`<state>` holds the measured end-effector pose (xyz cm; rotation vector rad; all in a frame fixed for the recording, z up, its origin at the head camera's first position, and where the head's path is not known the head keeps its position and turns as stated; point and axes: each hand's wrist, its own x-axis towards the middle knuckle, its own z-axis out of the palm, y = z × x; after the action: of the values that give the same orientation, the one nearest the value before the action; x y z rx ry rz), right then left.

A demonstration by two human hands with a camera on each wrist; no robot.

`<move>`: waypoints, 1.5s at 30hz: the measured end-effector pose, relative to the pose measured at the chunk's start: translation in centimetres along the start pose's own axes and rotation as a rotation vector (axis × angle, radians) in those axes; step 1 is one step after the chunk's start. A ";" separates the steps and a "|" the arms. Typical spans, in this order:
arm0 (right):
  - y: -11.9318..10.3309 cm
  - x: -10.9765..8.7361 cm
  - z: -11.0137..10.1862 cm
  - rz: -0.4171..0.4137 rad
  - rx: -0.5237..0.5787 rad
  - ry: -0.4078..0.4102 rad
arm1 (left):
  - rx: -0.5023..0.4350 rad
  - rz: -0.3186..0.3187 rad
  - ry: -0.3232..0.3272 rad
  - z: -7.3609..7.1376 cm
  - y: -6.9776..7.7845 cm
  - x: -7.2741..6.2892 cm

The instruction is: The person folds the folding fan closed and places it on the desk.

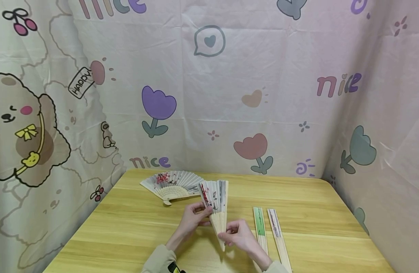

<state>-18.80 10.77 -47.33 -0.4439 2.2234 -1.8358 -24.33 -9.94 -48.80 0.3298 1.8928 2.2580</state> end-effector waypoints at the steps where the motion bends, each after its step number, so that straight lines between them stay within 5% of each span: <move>1: 0.0 0.0 0.0 -0.001 -0.003 0.000 | 0.000 -0.003 0.000 0.0 0.0 0.0; 9: 0.0 -0.1 0.1 -0.025 -0.037 -0.007 | -0.002 -0.017 -0.012 -0.1 0.0 0.0; 18: -0.1 -0.1 0.1 -0.030 -0.040 -0.014 | -0.015 0.098 -0.086 -0.3 -0.4 -0.1; 26: -0.1 -0.2 0.1 -0.048 -0.056 -0.023 | -0.016 0.005 -0.020 0.1 0.1 -0.1; 45: 0.0 -0.1 0.2 -0.049 -0.087 -0.030 | 0.014 0.014 -0.042 0.1 0.1 0.0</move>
<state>-18.60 10.67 -47.41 -0.5431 2.2986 -1.7489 -24.30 -9.84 -48.65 0.3906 1.8922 2.2295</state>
